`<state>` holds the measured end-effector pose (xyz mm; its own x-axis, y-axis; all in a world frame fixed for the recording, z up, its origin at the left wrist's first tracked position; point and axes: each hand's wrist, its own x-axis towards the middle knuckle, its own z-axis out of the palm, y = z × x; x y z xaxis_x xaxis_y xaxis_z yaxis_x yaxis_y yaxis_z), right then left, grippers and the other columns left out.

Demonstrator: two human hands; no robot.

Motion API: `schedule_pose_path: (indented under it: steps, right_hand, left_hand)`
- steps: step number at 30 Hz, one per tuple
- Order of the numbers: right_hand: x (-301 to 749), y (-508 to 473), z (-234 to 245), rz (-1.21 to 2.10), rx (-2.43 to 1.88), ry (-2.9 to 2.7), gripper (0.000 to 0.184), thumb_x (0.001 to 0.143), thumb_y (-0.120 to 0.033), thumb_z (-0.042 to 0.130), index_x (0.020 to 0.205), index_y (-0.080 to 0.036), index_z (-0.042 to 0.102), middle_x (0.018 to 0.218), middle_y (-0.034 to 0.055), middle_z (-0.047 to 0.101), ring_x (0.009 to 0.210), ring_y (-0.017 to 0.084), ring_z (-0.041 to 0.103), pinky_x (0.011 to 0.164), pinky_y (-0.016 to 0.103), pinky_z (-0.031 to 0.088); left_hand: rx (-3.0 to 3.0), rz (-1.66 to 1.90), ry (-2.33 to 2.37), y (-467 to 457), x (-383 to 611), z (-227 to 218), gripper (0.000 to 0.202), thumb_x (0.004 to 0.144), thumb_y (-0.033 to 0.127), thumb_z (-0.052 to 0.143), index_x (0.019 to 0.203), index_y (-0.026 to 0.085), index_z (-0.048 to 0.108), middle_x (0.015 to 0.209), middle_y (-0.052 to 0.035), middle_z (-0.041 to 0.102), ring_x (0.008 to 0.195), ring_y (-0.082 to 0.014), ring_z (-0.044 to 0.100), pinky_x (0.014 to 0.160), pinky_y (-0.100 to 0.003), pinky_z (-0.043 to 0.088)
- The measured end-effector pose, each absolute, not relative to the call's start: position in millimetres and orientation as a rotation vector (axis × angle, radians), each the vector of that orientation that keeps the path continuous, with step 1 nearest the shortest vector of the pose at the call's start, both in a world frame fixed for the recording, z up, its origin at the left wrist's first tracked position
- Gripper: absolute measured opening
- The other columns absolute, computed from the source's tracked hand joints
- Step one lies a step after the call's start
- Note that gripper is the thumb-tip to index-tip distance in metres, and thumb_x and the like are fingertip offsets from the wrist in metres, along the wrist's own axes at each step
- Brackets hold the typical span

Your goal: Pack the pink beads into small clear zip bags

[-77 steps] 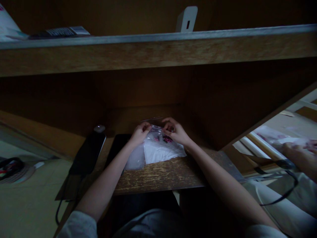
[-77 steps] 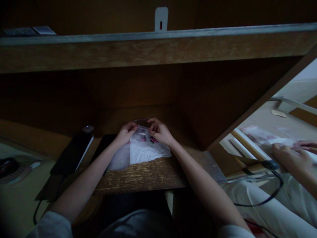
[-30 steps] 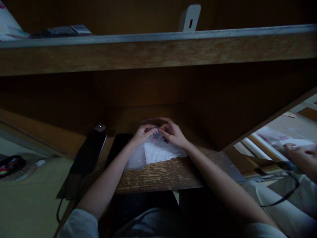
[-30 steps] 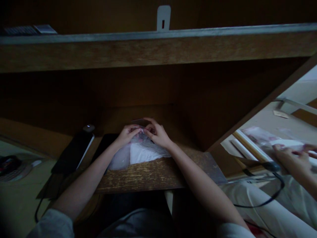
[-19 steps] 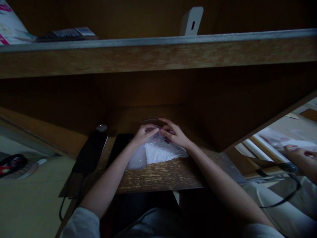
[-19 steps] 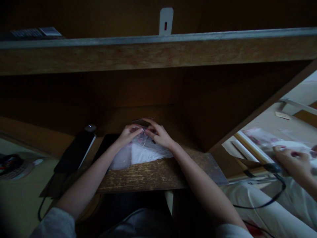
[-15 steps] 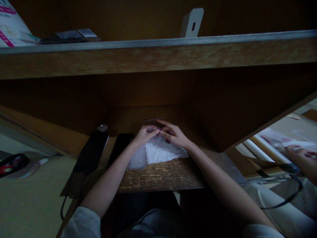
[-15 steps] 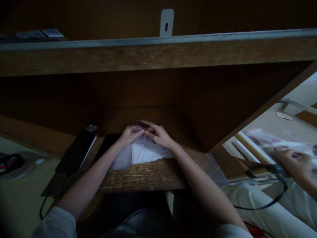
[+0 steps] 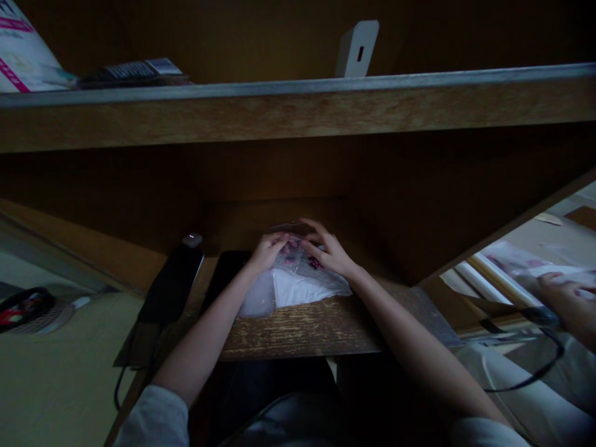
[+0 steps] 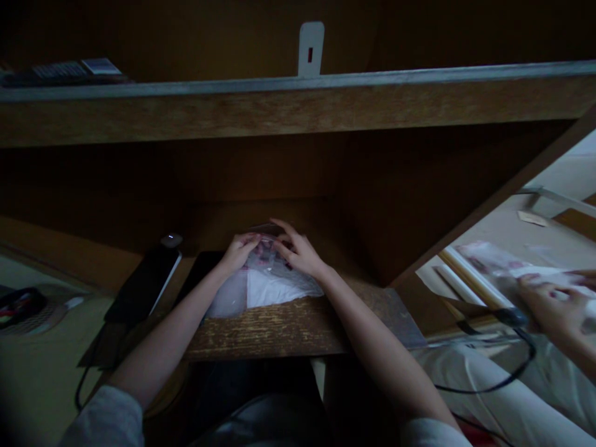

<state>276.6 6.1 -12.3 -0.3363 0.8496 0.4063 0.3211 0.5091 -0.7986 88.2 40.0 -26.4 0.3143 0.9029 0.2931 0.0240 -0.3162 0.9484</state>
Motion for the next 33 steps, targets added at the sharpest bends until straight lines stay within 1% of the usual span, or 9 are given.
schedule_pose_path:
  steps: [5,9,12,15,18,20,26,29,33]
  right_hand:
    - [272,7,-18,0.762,-0.955,-1.912,0.067,0.08,-0.036,0.062,0.135,-0.02,0.027,0.086,0.0051,0.066,0.073,0.017,0.062,0.063,0.028,0.049]
    - [266,11,-23,0.793,-0.941,-1.917,0.06,0.081,-0.032,0.061,0.13,-0.021,0.027,0.086,0.0042,0.065,0.076,0.017,0.062,0.068,0.03,0.049]
    - [270,18,-28,0.761,-0.97,-1.837,0.045,0.084,-0.028,0.054,0.123,-0.022,0.032,0.087,0.0032,0.062,0.076,0.016,0.061,0.069,0.03,0.048]
    - [283,31,-33,0.639,-1.044,-1.794,0.033,0.084,-0.023,0.051,0.115,-0.022,0.04,0.087,0.0025,0.058,0.078,0.016,0.058,0.072,0.031,0.046]
    - [299,45,-41,0.463,-1.199,-1.806,0.032,0.082,-0.018,0.05,0.113,-0.022,0.046,0.085,0.0028,0.057,0.077,0.017,0.056,0.071,0.031,0.044]
    - [309,52,-47,0.394,-1.282,-1.867,0.033,0.08,-0.016,0.05,0.113,-0.021,0.049,0.086,0.0041,0.058,0.079,0.019,0.055,0.072,0.032,0.043]
    - [317,62,-57,0.303,-1.361,-1.875,0.036,0.079,-0.014,0.048,0.115,-0.019,0.051,0.089,0.0053,0.061,0.081,0.019,0.056,0.074,0.032,0.043]
    - [313,61,-57,0.276,-1.388,-1.919,0.033,0.082,-0.017,0.047,0.114,-0.021,0.052,0.091,0.0053,0.063,0.086,0.02,0.056,0.078,0.033,0.042]
    - [308,57,-53,0.166,-1.451,-2.036,0.033,0.085,-0.026,0.048,0.117,-0.021,0.053,0.101,0.0082,0.064,0.096,0.025,0.053,0.084,0.038,0.039]
  left_hand:
    - [1.544,1.275,0.934,41,87,-28,0.051,0.077,0.065,0.052,0.067,0.016,0.064,0.059,-0.0011,0.06,0.054,-0.0127,0.054,0.054,-0.024,0.043]
    - [1.45,1.354,0.955,46,88,-32,0.052,0.079,0.066,0.048,0.082,0.016,0.065,0.075,-0.0045,0.066,0.066,-0.0158,0.059,0.059,-0.026,0.045]
    - [1.494,1.42,0.937,50,86,-34,0.043,0.083,0.056,0.051,0.102,0.019,0.062,0.093,-0.0055,0.067,0.077,-0.0164,0.061,0.066,-0.026,0.047]
    - [1.713,1.412,0.984,49,83,-33,0.035,0.082,0.038,0.06,0.113,0.021,0.056,0.09,-0.0035,0.065,0.077,-0.0144,0.06,0.069,-0.025,0.047]
    - [2.058,1.257,1.088,42,82,-29,0.022,0.082,0.025,0.06,0.104,0.021,0.06,0.086,-0.0026,0.065,0.076,-0.0145,0.06,0.072,-0.026,0.046]
    - [2.299,1.096,1.097,36,82,-27,0.015,0.083,0.026,0.058,0.097,0.022,0.063,0.091,-0.0038,0.066,0.083,-0.0171,0.061,0.076,-0.029,0.046]
    - [2.635,0.772,1.115,29,81,-25,0.027,0.078,0.041,0.063,0.099,0.023,0.065,0.101,-0.005,0.065,0.096,-0.023,0.06,0.088,-0.037,0.045]
    - [2.697,0.705,1.14,30,78,-24,0.029,0.08,0.041,0.062,0.102,0.022,0.063,0.106,-0.0042,0.065,0.1,-0.0222,0.059,0.092,-0.038,0.043]
    - [2.733,0.704,1.187,32,76,-22,0.024,0.084,0.037,0.058,0.102,0.022,0.063,0.106,-0.0031,0.065,0.099,-0.0207,0.06,0.091,-0.037,0.044]
